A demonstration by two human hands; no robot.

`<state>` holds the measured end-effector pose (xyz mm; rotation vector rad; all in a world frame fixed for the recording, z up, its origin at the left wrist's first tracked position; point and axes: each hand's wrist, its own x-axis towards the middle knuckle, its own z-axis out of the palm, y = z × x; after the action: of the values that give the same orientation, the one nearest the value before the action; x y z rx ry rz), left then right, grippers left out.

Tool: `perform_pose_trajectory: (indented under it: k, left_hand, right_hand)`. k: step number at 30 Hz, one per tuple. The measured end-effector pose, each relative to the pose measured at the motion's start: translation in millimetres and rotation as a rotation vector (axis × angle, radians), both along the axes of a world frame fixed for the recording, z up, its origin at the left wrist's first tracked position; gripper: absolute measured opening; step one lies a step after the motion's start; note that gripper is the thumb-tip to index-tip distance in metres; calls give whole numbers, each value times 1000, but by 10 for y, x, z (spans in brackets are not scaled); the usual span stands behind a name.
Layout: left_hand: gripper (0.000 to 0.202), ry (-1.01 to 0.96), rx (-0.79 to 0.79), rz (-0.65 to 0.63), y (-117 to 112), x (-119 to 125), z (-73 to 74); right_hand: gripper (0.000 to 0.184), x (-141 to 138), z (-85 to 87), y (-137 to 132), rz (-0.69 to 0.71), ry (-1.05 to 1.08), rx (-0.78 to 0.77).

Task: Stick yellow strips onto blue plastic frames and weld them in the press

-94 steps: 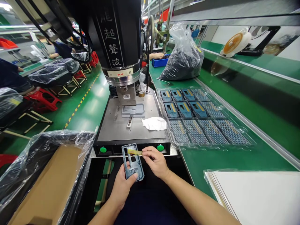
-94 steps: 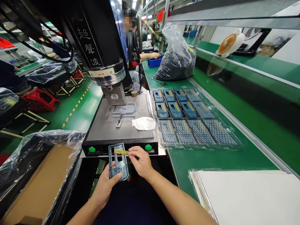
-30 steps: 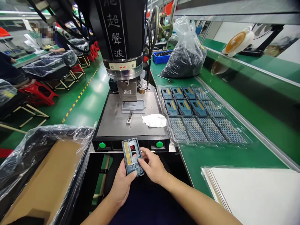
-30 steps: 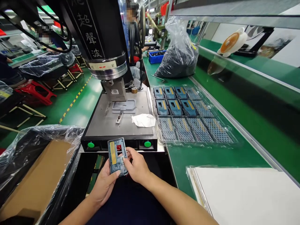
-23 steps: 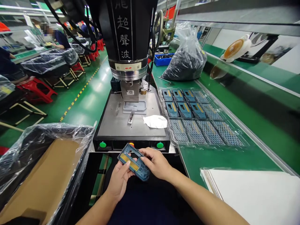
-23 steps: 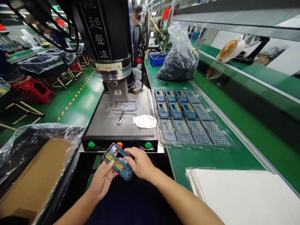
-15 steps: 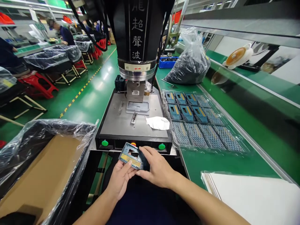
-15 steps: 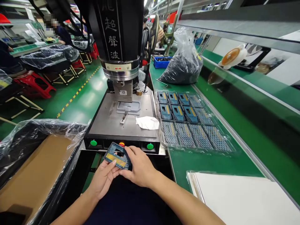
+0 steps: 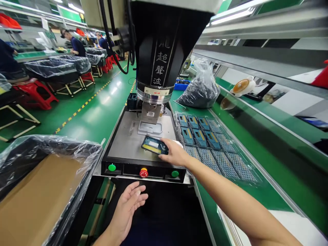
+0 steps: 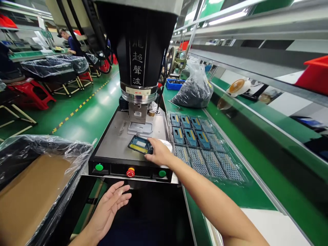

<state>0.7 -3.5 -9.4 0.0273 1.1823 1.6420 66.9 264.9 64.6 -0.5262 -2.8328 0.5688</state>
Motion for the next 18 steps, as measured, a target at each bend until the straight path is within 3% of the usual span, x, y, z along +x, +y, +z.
perform_pose_trajectory:
  k: [4, 7, 12, 18]
  left_hand:
    - [58, 21, -96, 52, -53, -16, -7]
    - [64, 30, -140, 119, -92, -35, -102]
    - [73, -5, -184, 174, -146, -131, -306]
    - [78, -19, -202, 206, -169, -240, -422]
  right_hand:
    - [76, -358, 68, 471, -60, -68, 35]
    - [75, -618, 77, 692, -91, -95, 2]
    - [58, -982, 54, 913, -108, -140, -135]
    - [46, -1199, 24, 1027, -153, -199, -141]
